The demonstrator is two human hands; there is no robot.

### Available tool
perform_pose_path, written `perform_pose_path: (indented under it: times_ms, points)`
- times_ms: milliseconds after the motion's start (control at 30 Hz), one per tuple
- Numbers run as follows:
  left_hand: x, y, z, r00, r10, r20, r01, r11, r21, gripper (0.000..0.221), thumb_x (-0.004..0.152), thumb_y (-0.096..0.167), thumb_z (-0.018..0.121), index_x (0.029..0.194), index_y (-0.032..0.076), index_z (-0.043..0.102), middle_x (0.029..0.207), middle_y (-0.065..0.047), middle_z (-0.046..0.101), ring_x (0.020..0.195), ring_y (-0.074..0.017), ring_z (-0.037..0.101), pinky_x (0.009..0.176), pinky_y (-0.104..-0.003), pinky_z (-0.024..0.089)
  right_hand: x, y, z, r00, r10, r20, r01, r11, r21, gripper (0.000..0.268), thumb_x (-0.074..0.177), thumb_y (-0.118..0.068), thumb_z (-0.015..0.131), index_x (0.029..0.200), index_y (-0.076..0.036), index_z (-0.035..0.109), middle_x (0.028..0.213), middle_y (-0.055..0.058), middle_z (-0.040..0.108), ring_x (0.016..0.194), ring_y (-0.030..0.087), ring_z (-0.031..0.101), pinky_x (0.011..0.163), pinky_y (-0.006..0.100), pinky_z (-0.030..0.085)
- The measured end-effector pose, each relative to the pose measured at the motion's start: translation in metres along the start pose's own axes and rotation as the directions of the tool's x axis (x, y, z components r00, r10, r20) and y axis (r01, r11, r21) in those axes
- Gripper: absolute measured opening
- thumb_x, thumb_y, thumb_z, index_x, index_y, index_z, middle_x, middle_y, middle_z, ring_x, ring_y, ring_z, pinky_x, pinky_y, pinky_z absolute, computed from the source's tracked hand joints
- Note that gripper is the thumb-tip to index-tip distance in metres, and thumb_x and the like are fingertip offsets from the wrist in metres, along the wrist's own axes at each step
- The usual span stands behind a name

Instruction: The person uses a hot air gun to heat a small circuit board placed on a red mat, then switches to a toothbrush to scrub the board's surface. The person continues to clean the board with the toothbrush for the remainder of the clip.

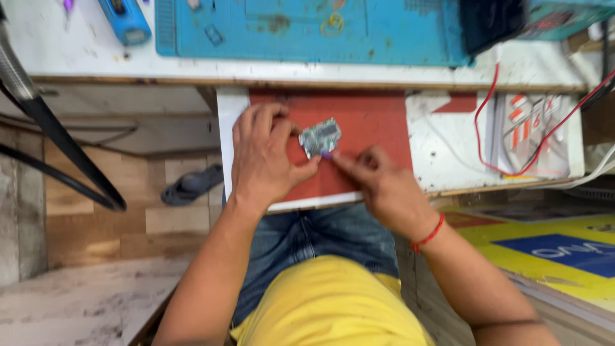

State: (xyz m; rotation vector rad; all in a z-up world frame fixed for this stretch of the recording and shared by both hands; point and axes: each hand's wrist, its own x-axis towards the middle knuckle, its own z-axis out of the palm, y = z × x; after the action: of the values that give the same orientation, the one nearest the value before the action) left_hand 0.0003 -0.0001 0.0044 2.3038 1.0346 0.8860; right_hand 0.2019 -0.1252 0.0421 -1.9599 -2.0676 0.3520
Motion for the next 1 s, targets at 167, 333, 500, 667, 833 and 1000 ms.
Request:
perform_pose_path:
  times_ms: [167,333,500,667,833,1000]
  points:
    - [-0.001,-0.006,0.001,0.999,0.003,-0.052,-0.005,1.0,-0.029,0.043,0.065,0.026,0.092,0.097,0.008,0.07,0.12,-0.009,0.059,0.12,-0.0314,0.052,0.108,-0.048,0.04,0.008,0.003,-0.002,0.993,0.109,0.041,-0.107,0.993,-0.052,0.065,0.084,0.001,0.058,0.145,-0.022,0.062,0.105,0.012,0.063,0.066,0.037,0.065,0.061,0.047,0.054]
    - [0.005,0.001,-0.001,0.999,-0.031,-0.016,0.031,1.0,0.002,0.043,0.062,0.029,0.092,0.092,0.01,0.069,0.117,-0.008,0.059,0.117,-0.032,0.052,0.102,-0.049,0.04,0.008,-0.002,-0.004,0.993,0.106,-0.047,-0.109,0.992,-0.069,0.056,0.088,-0.003,0.062,0.14,-0.024,0.065,0.104,0.011,0.063,0.071,0.035,0.066,0.058,0.046,0.053]
    - [0.0,-0.002,-0.002,1.0,-0.025,-0.011,0.026,0.999,0.021,0.046,0.062,0.031,0.093,0.093,0.009,0.069,0.119,-0.008,0.057,0.119,-0.0325,0.05,0.103,-0.049,0.039,0.008,-0.01,0.001,1.0,0.021,-0.004,-0.021,1.0,0.003,0.056,0.087,-0.003,0.063,0.139,-0.022,0.065,0.101,0.012,0.062,0.073,0.035,0.066,0.06,0.046,0.053]
    - [0.004,-0.001,0.0,0.999,-0.041,-0.005,0.041,0.999,-0.013,0.045,0.062,0.031,0.093,0.092,0.009,0.068,0.119,-0.009,0.057,0.119,-0.0325,0.05,0.105,-0.05,0.038,0.011,-0.006,0.001,0.996,0.076,-0.055,-0.076,0.997,0.014,0.059,0.086,0.002,0.06,0.14,-0.021,0.066,0.103,0.015,0.062,0.074,0.036,0.065,0.064,0.048,0.053]
    - [-0.001,-0.003,0.004,0.998,-0.056,-0.009,0.056,0.998,-0.038,0.047,0.063,0.028,0.094,0.096,0.007,0.069,0.12,-0.01,0.056,0.12,-0.0329,0.05,0.107,-0.05,0.039,0.008,-0.008,0.006,0.994,0.097,-0.056,-0.099,0.995,-0.026,0.056,0.089,0.0,0.061,0.141,-0.021,0.065,0.106,0.014,0.063,0.075,0.035,0.066,0.062,0.046,0.054]
    - [-0.001,-0.002,0.0,0.999,-0.042,0.021,0.043,0.998,-0.041,0.05,0.061,0.028,0.095,0.098,0.006,0.069,0.122,-0.01,0.056,0.119,-0.0333,0.049,0.105,-0.051,0.038,0.006,-0.006,-0.005,0.993,0.098,0.06,-0.099,0.995,-0.001,0.059,0.084,-0.002,0.065,0.138,-0.024,0.066,0.104,0.011,0.063,0.072,0.033,0.066,0.059,0.044,0.054]
